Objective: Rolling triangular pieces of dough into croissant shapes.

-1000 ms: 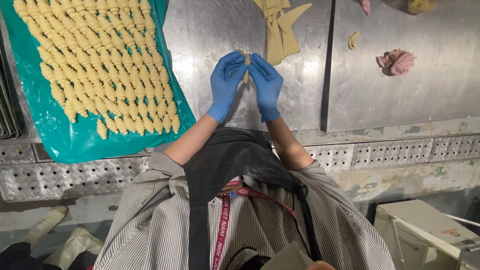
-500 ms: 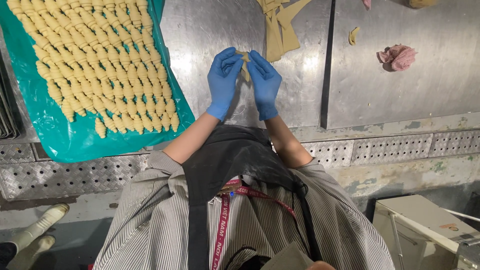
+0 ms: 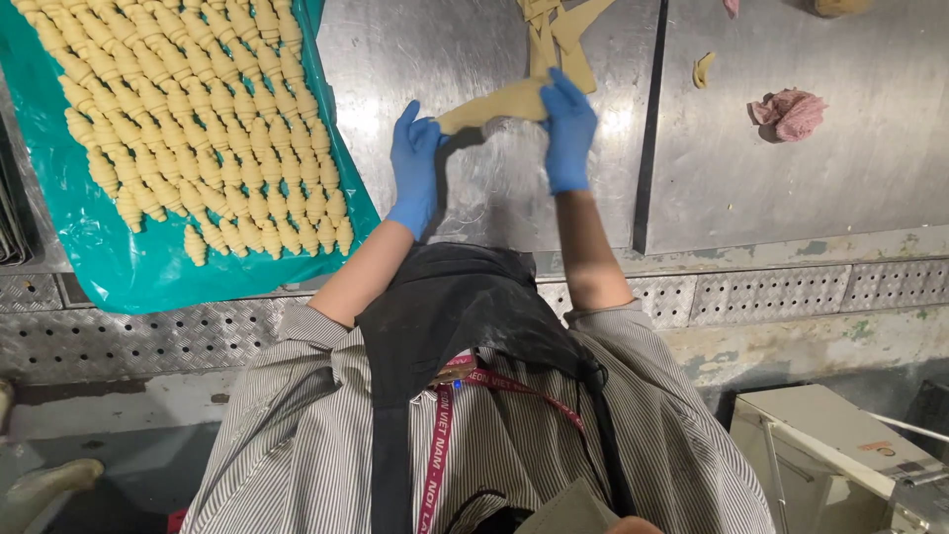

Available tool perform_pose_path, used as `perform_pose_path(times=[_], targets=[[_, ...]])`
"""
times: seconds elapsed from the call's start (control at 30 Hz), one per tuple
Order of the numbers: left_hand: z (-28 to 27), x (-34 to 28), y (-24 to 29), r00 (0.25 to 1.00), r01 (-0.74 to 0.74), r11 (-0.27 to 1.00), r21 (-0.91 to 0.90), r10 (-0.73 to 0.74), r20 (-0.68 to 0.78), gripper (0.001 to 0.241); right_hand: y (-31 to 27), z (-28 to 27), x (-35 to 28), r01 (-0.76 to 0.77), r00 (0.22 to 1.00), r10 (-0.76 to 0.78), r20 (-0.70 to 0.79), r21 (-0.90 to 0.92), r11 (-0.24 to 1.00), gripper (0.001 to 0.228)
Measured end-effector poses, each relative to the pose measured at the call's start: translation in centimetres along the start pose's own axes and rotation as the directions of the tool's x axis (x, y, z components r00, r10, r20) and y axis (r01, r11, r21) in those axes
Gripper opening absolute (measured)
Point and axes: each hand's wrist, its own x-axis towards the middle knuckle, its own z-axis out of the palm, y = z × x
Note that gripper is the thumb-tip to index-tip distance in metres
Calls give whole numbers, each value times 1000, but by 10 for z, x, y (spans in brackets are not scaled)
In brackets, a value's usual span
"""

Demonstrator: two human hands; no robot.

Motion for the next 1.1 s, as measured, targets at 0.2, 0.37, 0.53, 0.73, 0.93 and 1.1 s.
perform_pose_path(times=[0.2, 0.37, 0.53, 0.73, 0.93, 1.1], targets=[[-114, 5, -99, 970, 223, 974, -50, -226, -88, 42, -86, -72, 57, 564, 793, -589, -153, -180, 806, 36], [-76, -10, -52, 940, 309, 925, 223, -261, -219, 37, -14, -86, 105, 623, 731, -675, 99, -502, 600, 28], [-58, 7, -26, 925, 376, 789, 487, -283, -256, 45, 64, -17, 31, 680, 712, -562, 421, -613, 403, 39], [-45, -11, 2, 745, 640, 769, -13, -616, 255, 49, 73, 44, -56, -342, 755, 565, 333, -536, 772, 49], [-50, -19, 6, 722, 568, 780, 261, -625, 297, 51, 42, 52, -75, -330, 711, 506, 488, -403, 853, 44], [-52, -16, -6, 629, 527, 781, 335, -624, 464, 47, 45, 50, -66, -335, 594, 467, 655, -327, 884, 44]])
